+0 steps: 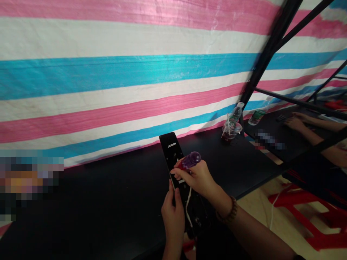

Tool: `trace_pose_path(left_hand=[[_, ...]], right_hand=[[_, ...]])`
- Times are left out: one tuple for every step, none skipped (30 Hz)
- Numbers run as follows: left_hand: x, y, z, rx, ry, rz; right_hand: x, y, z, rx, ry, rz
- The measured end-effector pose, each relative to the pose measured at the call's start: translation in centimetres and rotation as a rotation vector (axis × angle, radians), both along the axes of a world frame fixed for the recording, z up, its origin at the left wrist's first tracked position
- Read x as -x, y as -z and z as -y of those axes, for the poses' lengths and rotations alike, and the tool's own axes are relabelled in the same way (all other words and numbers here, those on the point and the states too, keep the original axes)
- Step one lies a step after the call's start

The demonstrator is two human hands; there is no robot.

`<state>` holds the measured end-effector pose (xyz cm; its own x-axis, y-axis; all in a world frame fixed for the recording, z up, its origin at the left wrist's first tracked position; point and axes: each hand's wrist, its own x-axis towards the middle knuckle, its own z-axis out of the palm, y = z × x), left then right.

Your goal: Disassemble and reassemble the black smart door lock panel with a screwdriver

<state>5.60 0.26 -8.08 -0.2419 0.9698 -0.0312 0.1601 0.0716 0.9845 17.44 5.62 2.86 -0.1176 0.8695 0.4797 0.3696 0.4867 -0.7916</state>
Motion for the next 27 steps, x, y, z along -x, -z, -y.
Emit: trace_pose_path(left_hand=[[0.0, 0.0, 0.0, 0.0, 0.002, 0.0], [0.0, -0.1, 0.0, 0.0, 0.006, -0.005], [0.0, -0.1, 0.0, -0.005, 0.013, -0.013], [0.0, -0.1, 0.0, -0.012, 0.024, -0.023], [0.0, 0.0, 0.0, -0.022, 0.034, -0.033], [0.0, 0.0, 0.0, -0.034, 0.04, -0.042], [-0.1, 0.0, 0.0, -0.047, 0.038, -0.051], [-0.1, 0.1, 0.0, -0.058, 0.032, -0.061], [-0.2, 0.1, 0.0, -0.065, 0.025, -0.07], [-0.2, 0.1, 0.0, -0.067, 0.017, -0.078], [-0.2, 0.1, 0.0, -0.063, 0.005, -0.083], [-0.3, 0.1, 0.0, -0.053, -0.003, -0.085], [-0.3, 0.1, 0.0, -0.044, -0.012, -0.084], [-0.3, 0.1, -0.1, -0.038, -0.02, -0.082], [-0.3, 0.1, -0.1, -0.038, -0.027, -0.08], [-0.3, 0.1, -0.1, -0.041, -0.031, -0.081], [-0.3, 0.1, -0.1, -0.045, -0.028, -0.084], [-0.3, 0.1, -0.2, -0.047, -0.024, -0.09], [-0.3, 0.1, -0.2, -0.044, -0.021, -0.099], [-0.3, 0.2, -0.2, -0.038, -0.017, -0.109], [-0.3, 0.2, -0.2, -0.033, -0.014, -0.119], [-0.2, 0.1, -0.2, -0.031, -0.013, -0.127], [-0.2, 0.1, -0.2, -0.033, -0.015, -0.131], [-0.2, 0.1, -0.2, -0.035, -0.018, -0.13], [-0.2, 0.0, -0.2, -0.036, -0.019, -0.127], [-0.2, 0.0, -0.2, -0.036, -0.022, -0.122], [-0.2, 0.0, -0.2, -0.035, -0.023, -0.115]], right_hand=[[0.0, -0.4, 0.0, 0.012, -0.018, 0.003], [0.0, -0.7, -0.1, 0.015, -0.042, 0.012], [0.0, -1.0, -0.1, 0.011, -0.074, 0.03], [-0.1, -1.3, -0.1, 0.002, -0.103, 0.052], [-0.1, -1.4, -0.1, -0.008, -0.121, 0.074], [-0.1, -1.5, -0.1, -0.018, -0.121, 0.089], [0.0, -1.4, -0.1, -0.024, -0.106, 0.092], [0.1, -1.3, -0.1, -0.028, -0.078, 0.083], [0.3, -1.1, -0.2, -0.03, -0.047, 0.075], [0.4, -1.0, -0.2, -0.029, -0.016, 0.067], [0.6, -0.9, -0.3, -0.023, 0.005, 0.06], [0.7, -0.8, -0.3, -0.007, 0.015, 0.052], [0.7, -0.8, -0.3, 0.017, 0.013, 0.04], [0.7, -0.8, -0.3, 0.046, -0.002, 0.024], [0.6, -0.9, -0.2, 0.075, -0.028, 0.002], [0.5, -1.0, -0.2, 0.1, -0.063, -0.014], [0.3, -1.1, -0.1, 0.119, -0.101, -0.02], [0.2, -1.1, -0.1, 0.131, -0.137, -0.018], [0.1, -1.1, 0.0, 0.138, -0.166, -0.014], [0.1, -1.0, -0.1, 0.143, -0.183, -0.011], [0.1, -0.8, -0.1, 0.146, -0.181, -0.014], [0.2, -0.7, -0.2, 0.148, -0.161, -0.023], [0.4, -0.6, -0.3, 0.152, -0.129, -0.035], [0.6, -0.5, -0.5, 0.163, -0.093, -0.048], [0.8, -0.4, -0.5, 0.18, -0.062, -0.062], [0.9, -0.5, -0.6, 0.199, -0.045, -0.075], [1.0, -0.7, -0.5, 0.213, -0.048, -0.084]])
